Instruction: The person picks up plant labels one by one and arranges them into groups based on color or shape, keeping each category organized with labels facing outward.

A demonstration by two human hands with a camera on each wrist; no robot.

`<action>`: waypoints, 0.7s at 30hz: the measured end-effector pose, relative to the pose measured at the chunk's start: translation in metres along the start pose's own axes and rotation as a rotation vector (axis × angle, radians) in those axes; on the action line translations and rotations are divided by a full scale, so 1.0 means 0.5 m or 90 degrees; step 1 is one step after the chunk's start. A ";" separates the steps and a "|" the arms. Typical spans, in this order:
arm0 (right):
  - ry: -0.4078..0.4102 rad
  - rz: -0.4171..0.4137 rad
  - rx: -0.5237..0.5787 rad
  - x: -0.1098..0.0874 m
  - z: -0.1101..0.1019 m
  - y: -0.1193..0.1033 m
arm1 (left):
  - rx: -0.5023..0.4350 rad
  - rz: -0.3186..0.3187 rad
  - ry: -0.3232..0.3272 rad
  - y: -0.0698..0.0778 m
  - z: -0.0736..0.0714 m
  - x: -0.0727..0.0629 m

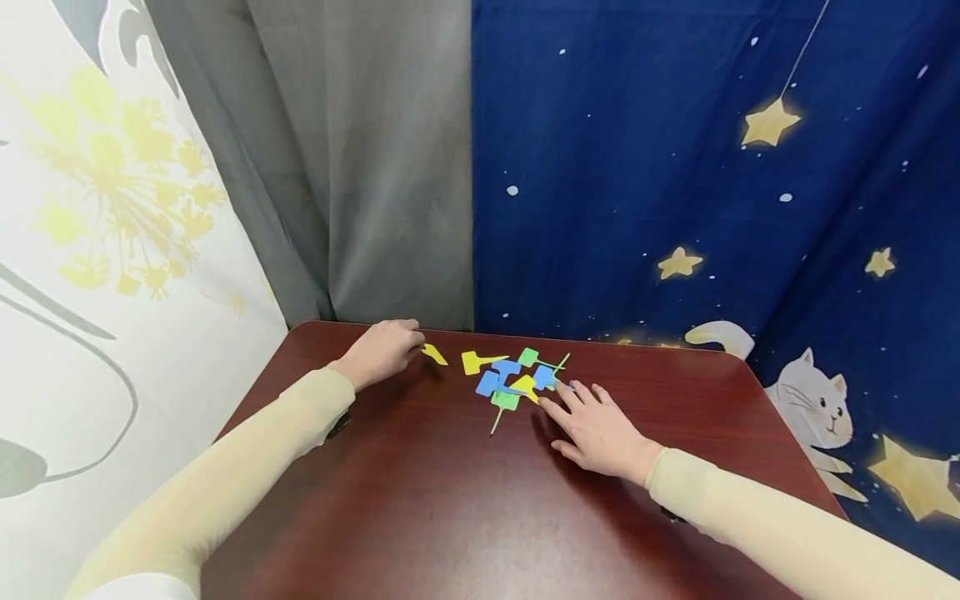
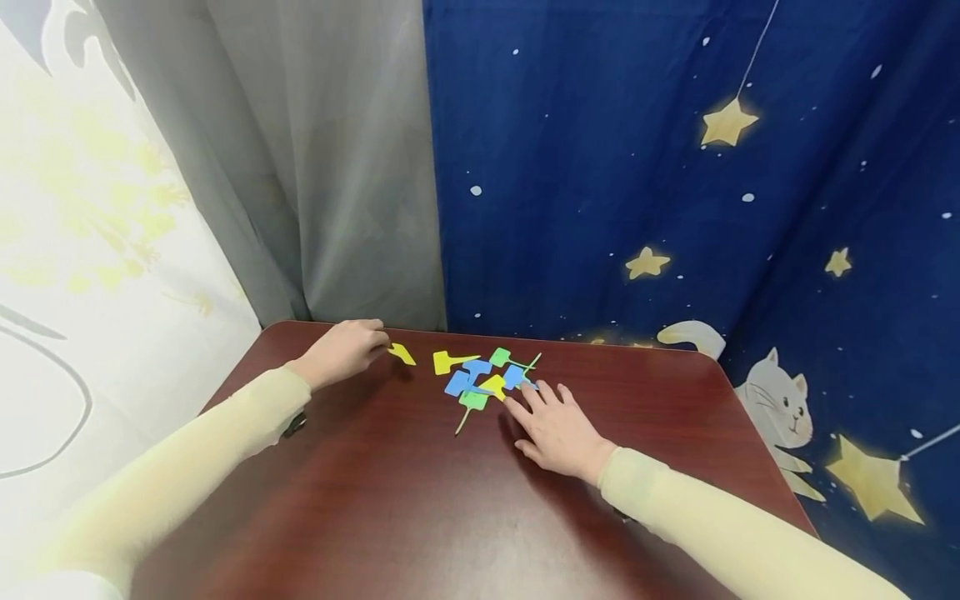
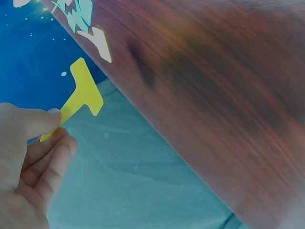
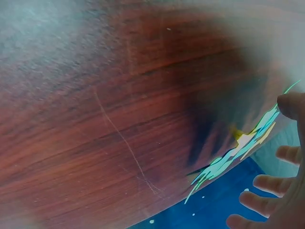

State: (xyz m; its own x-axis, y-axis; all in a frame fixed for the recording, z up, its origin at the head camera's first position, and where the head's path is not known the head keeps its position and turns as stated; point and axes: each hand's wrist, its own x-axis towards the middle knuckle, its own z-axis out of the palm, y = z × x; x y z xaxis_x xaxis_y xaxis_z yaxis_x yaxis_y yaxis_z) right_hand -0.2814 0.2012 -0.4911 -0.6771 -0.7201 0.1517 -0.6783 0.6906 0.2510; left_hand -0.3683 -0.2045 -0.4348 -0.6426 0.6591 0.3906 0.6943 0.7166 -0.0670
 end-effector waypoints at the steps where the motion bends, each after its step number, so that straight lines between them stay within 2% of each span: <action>1: 0.003 0.001 0.004 0.003 0.000 0.001 | -0.001 -0.002 0.004 0.000 -0.004 -0.005; 8: 0.019 0.005 0.019 0.030 0.003 0.009 | 0.000 -0.036 0.005 -0.006 -0.025 -0.047; 21: 0.036 -0.021 0.026 0.098 0.002 0.008 | 0.006 -0.063 0.036 -0.013 -0.049 -0.124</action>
State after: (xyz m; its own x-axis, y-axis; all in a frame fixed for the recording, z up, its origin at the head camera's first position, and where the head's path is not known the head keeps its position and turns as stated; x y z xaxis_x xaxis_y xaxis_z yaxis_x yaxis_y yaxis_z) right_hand -0.3178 0.1687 -0.4833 -0.6375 -0.7445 0.1985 -0.7117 0.6677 0.2184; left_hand -0.3252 -0.2558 -0.4361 -0.6886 0.5709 0.4470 0.6249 0.7800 -0.0336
